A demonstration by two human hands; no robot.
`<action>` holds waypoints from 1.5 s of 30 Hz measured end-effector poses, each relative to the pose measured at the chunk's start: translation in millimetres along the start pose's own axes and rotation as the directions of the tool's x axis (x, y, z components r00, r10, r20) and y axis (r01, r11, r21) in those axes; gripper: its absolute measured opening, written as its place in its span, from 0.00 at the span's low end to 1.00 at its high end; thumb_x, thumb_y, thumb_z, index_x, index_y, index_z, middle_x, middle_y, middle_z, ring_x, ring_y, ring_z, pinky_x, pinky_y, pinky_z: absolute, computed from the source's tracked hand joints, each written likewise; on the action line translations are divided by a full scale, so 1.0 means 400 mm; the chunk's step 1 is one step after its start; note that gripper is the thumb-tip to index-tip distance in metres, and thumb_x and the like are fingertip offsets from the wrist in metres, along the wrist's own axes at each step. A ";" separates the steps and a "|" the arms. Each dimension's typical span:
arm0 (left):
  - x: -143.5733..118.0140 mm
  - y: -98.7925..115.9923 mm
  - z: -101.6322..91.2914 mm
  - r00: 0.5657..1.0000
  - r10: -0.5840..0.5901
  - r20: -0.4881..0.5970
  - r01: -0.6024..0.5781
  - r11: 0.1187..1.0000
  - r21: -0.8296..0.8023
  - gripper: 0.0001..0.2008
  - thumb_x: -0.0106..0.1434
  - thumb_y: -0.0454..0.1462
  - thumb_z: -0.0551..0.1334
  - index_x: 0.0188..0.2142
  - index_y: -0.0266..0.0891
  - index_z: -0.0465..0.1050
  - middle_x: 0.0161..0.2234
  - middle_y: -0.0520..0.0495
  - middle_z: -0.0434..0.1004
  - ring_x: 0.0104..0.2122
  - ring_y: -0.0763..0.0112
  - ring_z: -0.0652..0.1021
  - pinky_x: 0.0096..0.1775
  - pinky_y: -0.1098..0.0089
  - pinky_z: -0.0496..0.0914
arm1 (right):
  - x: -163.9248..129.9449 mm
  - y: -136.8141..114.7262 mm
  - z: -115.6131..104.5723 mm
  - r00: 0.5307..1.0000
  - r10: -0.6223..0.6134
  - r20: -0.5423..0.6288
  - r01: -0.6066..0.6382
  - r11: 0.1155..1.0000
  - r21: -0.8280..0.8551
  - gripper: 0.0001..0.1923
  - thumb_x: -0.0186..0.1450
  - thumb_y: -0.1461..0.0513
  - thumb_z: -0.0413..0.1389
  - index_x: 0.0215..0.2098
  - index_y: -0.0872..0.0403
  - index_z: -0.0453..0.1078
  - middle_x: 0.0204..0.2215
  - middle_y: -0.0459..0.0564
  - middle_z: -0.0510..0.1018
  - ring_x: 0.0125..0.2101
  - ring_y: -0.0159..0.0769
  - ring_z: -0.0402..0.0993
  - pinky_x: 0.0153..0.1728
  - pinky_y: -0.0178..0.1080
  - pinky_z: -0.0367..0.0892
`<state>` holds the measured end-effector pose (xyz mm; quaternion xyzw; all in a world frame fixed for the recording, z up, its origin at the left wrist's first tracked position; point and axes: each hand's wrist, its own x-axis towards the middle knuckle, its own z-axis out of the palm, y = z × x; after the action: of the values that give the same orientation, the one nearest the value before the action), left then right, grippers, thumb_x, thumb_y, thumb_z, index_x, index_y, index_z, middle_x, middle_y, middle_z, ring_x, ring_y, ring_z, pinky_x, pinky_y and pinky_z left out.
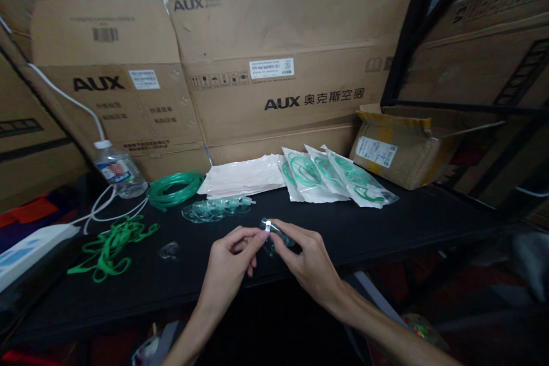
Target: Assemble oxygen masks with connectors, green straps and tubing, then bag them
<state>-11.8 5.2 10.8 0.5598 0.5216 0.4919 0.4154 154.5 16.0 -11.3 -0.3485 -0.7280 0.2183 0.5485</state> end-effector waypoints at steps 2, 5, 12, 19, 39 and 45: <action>-0.002 -0.003 0.002 1.000 0.028 0.002 -0.028 1.000 0.002 0.21 0.55 0.52 0.70 0.33 0.35 0.81 0.16 0.55 0.67 0.15 0.79 0.65 0.19 0.76 0.59 | 0.001 0.000 -0.001 1.000 -0.002 -0.004 0.002 1.000 0.005 0.14 0.67 0.67 0.58 0.49 0.52 0.79 0.45 0.51 0.85 0.43 0.43 0.83 0.47 0.41 0.77; -0.005 -0.012 0.007 0.999 0.052 0.000 -0.052 0.999 -0.004 0.19 0.57 0.50 0.70 0.34 0.35 0.81 0.17 0.55 0.67 0.15 0.79 0.66 0.19 0.77 0.61 | 0.000 0.003 0.001 1.000 -0.014 -0.028 0.014 1.000 -0.009 0.13 0.67 0.67 0.58 0.47 0.52 0.80 0.43 0.51 0.85 0.41 0.44 0.84 0.46 0.42 0.78; -0.015 -0.022 0.031 1.000 0.015 -0.005 -0.016 0.995 -0.101 0.19 0.59 0.50 0.69 0.36 0.34 0.82 0.17 0.55 0.68 0.15 0.79 0.67 0.19 0.77 0.61 | -0.005 0.003 0.007 0.999 0.002 -0.037 -0.003 1.000 -0.012 0.15 0.69 0.66 0.56 0.50 0.50 0.80 0.44 0.50 0.85 0.41 0.43 0.84 0.45 0.41 0.78; -0.013 -0.017 0.039 0.997 -0.079 -0.025 0.071 0.972 -0.223 0.18 0.58 0.48 0.70 0.37 0.33 0.82 0.15 0.55 0.67 0.16 0.79 0.66 0.19 0.78 0.59 | -0.001 0.002 0.007 0.998 -0.068 -0.016 0.067 0.994 -0.087 0.15 0.70 0.66 0.53 0.50 0.56 0.79 0.40 0.55 0.86 0.37 0.42 0.84 0.43 0.39 0.78; 0.016 -0.016 -0.050 0.718 0.590 0.370 -0.696 0.606 0.385 0.17 0.68 0.38 0.64 0.56 0.50 0.73 0.56 0.48 0.75 0.57 0.63 0.73 0.59 0.60 0.68 | 0.030 -0.027 -0.044 0.920 0.259 0.295 -0.321 0.929 0.186 0.13 0.69 0.63 0.53 0.42 0.56 0.81 0.32 0.48 0.82 0.35 0.37 0.76 0.37 0.35 0.70; 0.021 -0.026 -0.064 0.749 0.531 0.397 -0.659 0.663 0.356 0.17 0.67 0.39 0.66 0.55 0.49 0.74 0.54 0.50 0.79 0.53 0.66 0.78 0.57 0.64 0.71 | 0.029 -0.009 -0.044 0.893 0.290 0.344 -0.382 0.893 0.239 0.10 0.70 0.59 0.55 0.40 0.56 0.76 0.34 0.48 0.80 0.35 0.36 0.74 0.37 0.36 0.68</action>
<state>-39.1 13.5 6.2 0.8429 0.3525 0.3802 0.1439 168.5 21.2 3.7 -0.3459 -0.6886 0.4690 0.4315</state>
